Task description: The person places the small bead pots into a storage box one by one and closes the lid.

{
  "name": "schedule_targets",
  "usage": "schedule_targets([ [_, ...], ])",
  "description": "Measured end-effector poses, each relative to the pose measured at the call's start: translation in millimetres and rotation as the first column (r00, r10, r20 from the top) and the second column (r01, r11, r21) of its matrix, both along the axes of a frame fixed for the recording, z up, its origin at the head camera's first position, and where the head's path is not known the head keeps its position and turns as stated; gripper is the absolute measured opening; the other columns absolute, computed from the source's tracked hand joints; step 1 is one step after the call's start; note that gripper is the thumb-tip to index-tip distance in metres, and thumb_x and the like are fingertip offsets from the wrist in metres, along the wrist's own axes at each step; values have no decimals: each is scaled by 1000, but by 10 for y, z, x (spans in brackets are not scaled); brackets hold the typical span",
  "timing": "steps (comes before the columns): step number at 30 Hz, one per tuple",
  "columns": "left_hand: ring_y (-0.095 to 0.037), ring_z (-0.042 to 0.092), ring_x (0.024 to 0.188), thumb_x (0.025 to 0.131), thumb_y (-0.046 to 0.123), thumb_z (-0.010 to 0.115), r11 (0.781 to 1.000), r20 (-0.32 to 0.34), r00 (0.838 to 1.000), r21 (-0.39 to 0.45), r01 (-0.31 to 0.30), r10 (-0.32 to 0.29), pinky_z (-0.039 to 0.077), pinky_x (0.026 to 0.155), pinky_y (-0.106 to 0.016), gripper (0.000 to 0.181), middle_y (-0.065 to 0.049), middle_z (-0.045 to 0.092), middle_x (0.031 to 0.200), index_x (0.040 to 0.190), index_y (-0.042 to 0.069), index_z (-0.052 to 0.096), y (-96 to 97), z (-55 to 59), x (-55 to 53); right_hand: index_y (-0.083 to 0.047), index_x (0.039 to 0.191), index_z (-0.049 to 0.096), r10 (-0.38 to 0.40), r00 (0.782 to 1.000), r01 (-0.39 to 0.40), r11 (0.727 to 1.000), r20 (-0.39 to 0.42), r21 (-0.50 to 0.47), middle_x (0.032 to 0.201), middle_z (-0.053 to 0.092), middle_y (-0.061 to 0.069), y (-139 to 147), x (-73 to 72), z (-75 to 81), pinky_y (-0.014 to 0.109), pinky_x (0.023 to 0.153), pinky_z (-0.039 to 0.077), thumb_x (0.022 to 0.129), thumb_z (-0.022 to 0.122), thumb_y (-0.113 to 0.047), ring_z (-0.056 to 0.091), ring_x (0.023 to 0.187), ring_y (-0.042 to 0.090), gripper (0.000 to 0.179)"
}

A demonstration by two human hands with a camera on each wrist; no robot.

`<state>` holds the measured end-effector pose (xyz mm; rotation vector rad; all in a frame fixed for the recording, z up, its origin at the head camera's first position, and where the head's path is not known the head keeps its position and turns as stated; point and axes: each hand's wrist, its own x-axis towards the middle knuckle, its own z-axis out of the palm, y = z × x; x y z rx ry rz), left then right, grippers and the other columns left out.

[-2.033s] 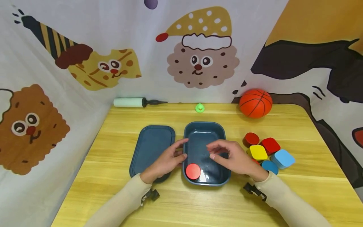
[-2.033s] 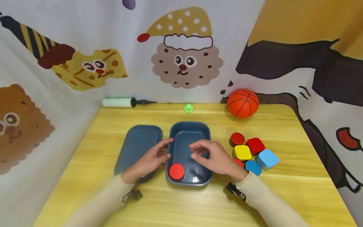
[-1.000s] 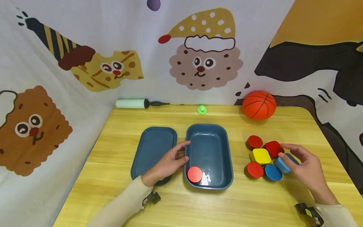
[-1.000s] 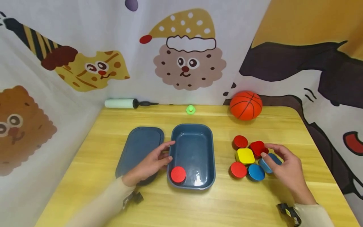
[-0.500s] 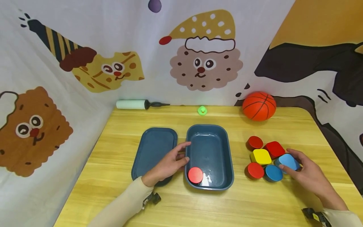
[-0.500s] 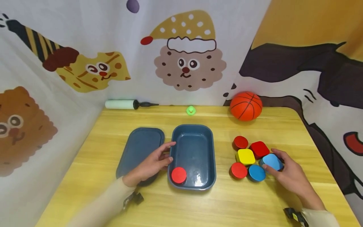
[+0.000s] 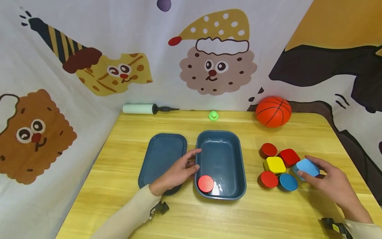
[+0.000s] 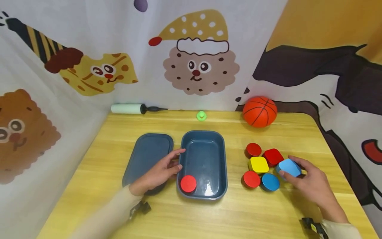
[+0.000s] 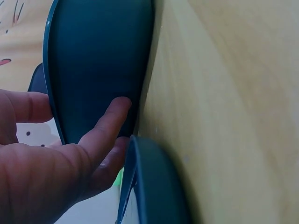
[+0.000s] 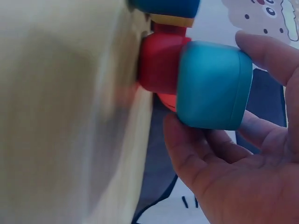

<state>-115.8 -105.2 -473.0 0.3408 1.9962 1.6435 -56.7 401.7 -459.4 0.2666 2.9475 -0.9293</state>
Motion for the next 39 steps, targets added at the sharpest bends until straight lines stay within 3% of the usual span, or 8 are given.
schedule_targets([
  [12, -36, 57, 138, 110, 14, 56, 1000, -11, 1000, -2, -8, 8, 62, 93, -41, 61, -17, 39, 163, 166, 26, 35, 3, 13, -11, -9, 154, 53, 56, 988, -62, 997, -141, -40, 147, 56, 28, -213, -101, 216, -1, 72, 42, 91, 85, -43, 42, 99, -12, 78],
  [20, -35, 60, 136, 109, 13, 57, 1000, -3, 1000, 11, -14, 14, 62, 92, -39, 62, -17, 41, 162, 166, 25, 35, 1, -10, -7, -8, 147, 60, 159, 961, -182, 980, -226, -83, 142, 61, 25, -528, -199, 326, -3, 80, 42, 89, 88, -29, 50, 106, -4, 67],
  [23, -34, 60, 135, 109, 17, 60, 1000, -4, 1000, 13, -14, 14, 62, 92, -39, 63, -17, 41, 163, 166, 26, 35, 2, -20, -3, -10, 145, 62, 202, 942, -231, 969, -268, -84, 137, 64, 23, -660, -254, 364, 2, 78, 48, 88, 89, -25, 52, 100, -11, 65],
  [28, -32, 59, 138, 108, 23, 63, 1000, -13, 1000, 16, 8, -8, 62, 93, -39, 66, -15, 39, 166, 167, 28, 33, -3, -32, -4, -13, 143, 65, 266, 915, -310, 945, -302, -106, 133, 68, 18, -896, -333, 394, 11, 74, 55, 86, 91, -19, 60, 94, -6, 63],
  [33, -33, 60, 136, 108, 22, 63, 1000, -14, 1000, 17, 21, -21, 62, 91, -39, 67, -15, 39, 166, 167, 27, 32, -3, -37, -10, -13, 142, 66, 361, 869, -423, 897, -339, -130, 134, 69, 11, -1146, -408, 377, 7, 86, 52, 84, 92, -14, 62, 102, -3, 63],
  [35, -33, 60, 136, 108, 21, 63, 1000, -13, 1000, 16, 24, -24, 63, 91, -39, 67, -16, 39, 166, 167, 27, 32, 1, -37, -14, -12, 141, 66, 405, 843, -469, 875, -354, -117, 133, 69, 9, -1232, -438, 359, 9, 87, 54, 84, 91, -14, 62, 103, -1, 62],
  [39, -33, 60, 135, 109, 21, 62, 1000, -12, 1000, 11, 21, -21, 63, 90, -39, 67, -16, 39, 165, 167, 27, 32, 6, -34, -20, -15, 139, 68, 457, 816, -524, 843, -355, -118, 129, 70, 2, -1390, -496, 313, 20, 83, 60, 84, 92, -18, 64, 101, 7, 60],
])
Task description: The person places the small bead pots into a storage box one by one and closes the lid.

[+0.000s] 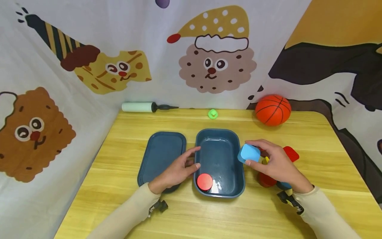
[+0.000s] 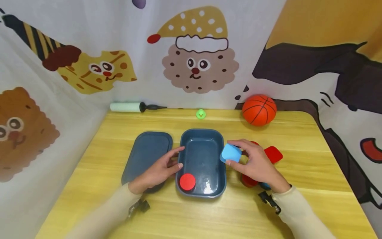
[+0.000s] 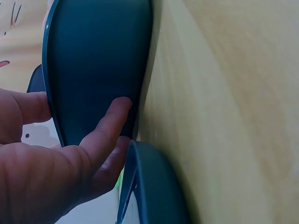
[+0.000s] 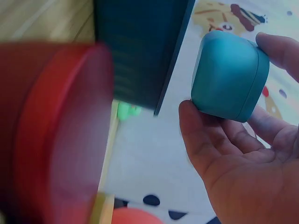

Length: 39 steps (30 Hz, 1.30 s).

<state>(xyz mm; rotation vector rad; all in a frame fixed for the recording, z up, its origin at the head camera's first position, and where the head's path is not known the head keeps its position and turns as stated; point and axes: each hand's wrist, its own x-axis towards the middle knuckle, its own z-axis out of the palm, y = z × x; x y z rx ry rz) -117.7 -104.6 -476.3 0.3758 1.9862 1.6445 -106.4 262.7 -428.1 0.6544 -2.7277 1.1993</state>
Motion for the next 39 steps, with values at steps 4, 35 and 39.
schedule_targets([
  [4, -32, 60, 134, 109, 21, 62, 1000, -7, 1000, -10, -1, 1, 63, 90, -38, 66, -15, 40, 164, 167, 27, 31, 1, 4, -3, -16, 138, 69, 61, 998, -61, 998, 0, 3, 129, 70, 0, -147, -36, -26, 26, 83, 61, 84, 92, -21, 65, 101, 13, 60],
  [35, -35, 55, 142, 110, 21, 60, 1000, 8, 1000, 0, 16, -16, 61, 97, -43, 66, -17, 37, 166, 168, 26, 29, -16, -6, -9, -26, 130, 75, 338, 939, -335, 853, 66, 400, 124, 76, -13, -777, 161, -256, 45, 100, 49, 81, 91, -50, 70, 113, 10, 57],
  [39, -36, 55, 143, 110, 20, 60, 1000, 8, 1000, 3, 18, -18, 61, 97, -43, 66, -18, 37, 165, 168, 26, 29, -16, 1, -11, -25, 130, 75, 335, 938, -340, 842, 89, 419, 124, 77, -12, -790, 150, -253, 43, 98, 47, 79, 92, -52, 71, 112, 9, 61],
])
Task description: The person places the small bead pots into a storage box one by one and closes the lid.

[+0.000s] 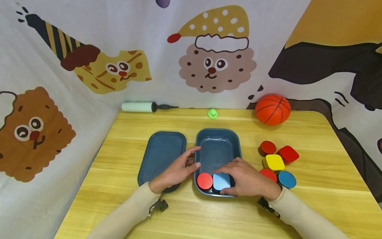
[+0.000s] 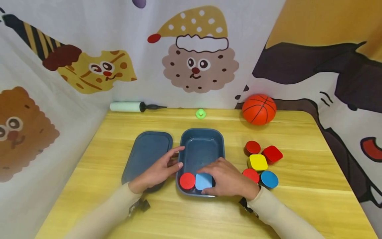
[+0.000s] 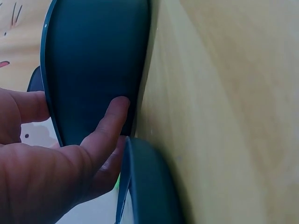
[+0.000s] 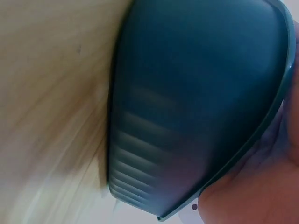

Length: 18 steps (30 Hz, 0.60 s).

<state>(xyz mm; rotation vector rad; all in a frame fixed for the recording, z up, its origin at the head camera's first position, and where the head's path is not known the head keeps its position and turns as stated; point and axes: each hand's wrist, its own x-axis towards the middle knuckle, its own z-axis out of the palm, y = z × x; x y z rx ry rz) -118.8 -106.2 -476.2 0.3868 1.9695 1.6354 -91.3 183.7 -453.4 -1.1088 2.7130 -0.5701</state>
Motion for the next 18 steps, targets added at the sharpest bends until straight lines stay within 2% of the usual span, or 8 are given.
schedule_targets([
  [4, -36, 55, 142, 110, 20, 60, 1000, 1, 1000, 2, -3, 3, 61, 96, -42, 65, -18, 38, 164, 168, 25, 29, 8, 8, 2, -24, 132, 74, -7, 999, 7, 1000, 32, 1, 127, 76, -10, 14, -1, 21, 43, 97, 47, 80, 90, -56, 70, 114, 11, 63],
  [9, -35, 57, 140, 110, 20, 59, 1000, 3, 1000, 5, -6, 6, 61, 94, -40, 64, -18, 40, 163, 167, 25, 30, 19, 13, 0, -21, 134, 73, -12, 998, 19, 994, 66, -108, 131, 74, -9, 78, -21, 60, 45, 100, 55, 86, 85, -56, 69, 118, 14, 61],
  [13, -35, 57, 140, 110, 19, 60, 1000, 3, 1000, 11, -8, 8, 61, 94, -40, 64, -18, 40, 163, 167, 25, 30, 21, 12, 2, -20, 134, 72, -17, 997, 34, 976, 81, -213, 131, 73, -8, 143, -33, 94, 46, 100, 60, 91, 82, -51, 69, 119, 14, 53],
  [18, -35, 56, 140, 109, 21, 61, 1000, -12, 1000, -9, -15, 15, 61, 93, -39, 64, -18, 40, 163, 167, 26, 32, 12, 13, 7, -20, 131, 74, -87, 993, 108, 946, 83, -305, 129, 74, -4, 257, -24, 156, 42, 95, 62, 92, 84, -40, 70, 113, 16, 44],
])
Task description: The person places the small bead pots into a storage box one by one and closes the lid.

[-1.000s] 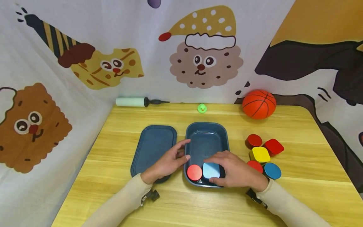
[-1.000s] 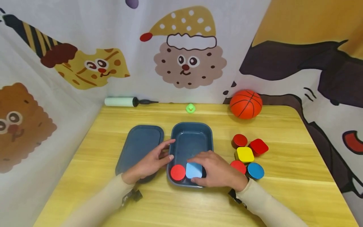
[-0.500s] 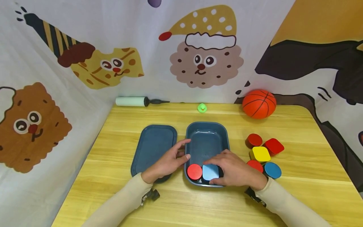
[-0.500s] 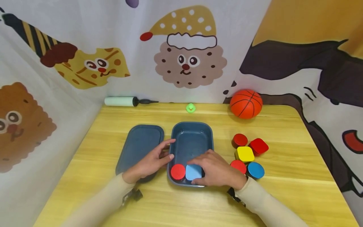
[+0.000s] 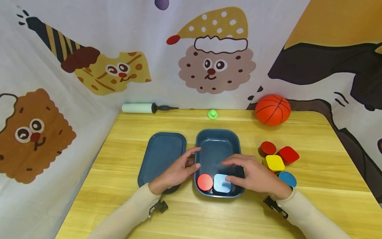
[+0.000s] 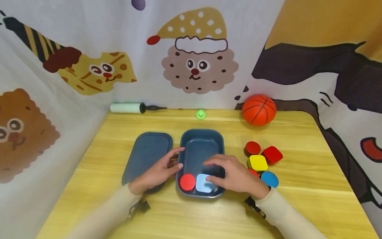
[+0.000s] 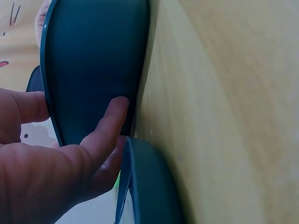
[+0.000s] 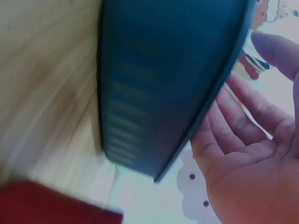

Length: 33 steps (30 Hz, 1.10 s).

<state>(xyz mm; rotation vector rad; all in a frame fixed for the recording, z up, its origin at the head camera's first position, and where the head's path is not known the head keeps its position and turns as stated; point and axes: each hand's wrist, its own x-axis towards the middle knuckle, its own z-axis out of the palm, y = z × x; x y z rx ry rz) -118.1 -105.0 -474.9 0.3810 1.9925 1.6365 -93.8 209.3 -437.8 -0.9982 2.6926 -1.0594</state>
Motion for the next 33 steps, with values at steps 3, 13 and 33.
schedule_targets([
  [3, -35, 56, 141, 109, 22, 61, 1000, -6, 1000, -7, -2, 2, 61, 94, -39, 64, -18, 40, 163, 166, 26, 32, -1, -6, 2, -20, 129, 74, -48, 999, 47, 998, -15, -49, 126, 75, -1, 92, -2, 16, 38, 90, 63, 91, 86, -32, 72, 106, 19, 41],
  [13, -36, 55, 142, 109, 23, 62, 1000, -5, 1000, -11, 0, 0, 61, 95, -41, 65, -18, 39, 164, 166, 27, 32, -21, -20, 4, -23, 125, 74, -170, 978, 156, 981, -125, -117, 122, 74, -6, 494, -8, 32, 27, 83, 63, 84, 91, -14, 72, 103, 8, 46],
  [33, -34, 59, 137, 109, 22, 62, 1000, -10, 1000, -3, 6, -6, 61, 93, -39, 66, -18, 41, 163, 167, 27, 30, -12, -20, 3, -11, 134, 70, -499, 862, 503, 863, -85, 35, 133, 71, 15, 1322, -35, -7, 27, 95, 53, 92, 85, -25, 65, 117, 36, 46],
])
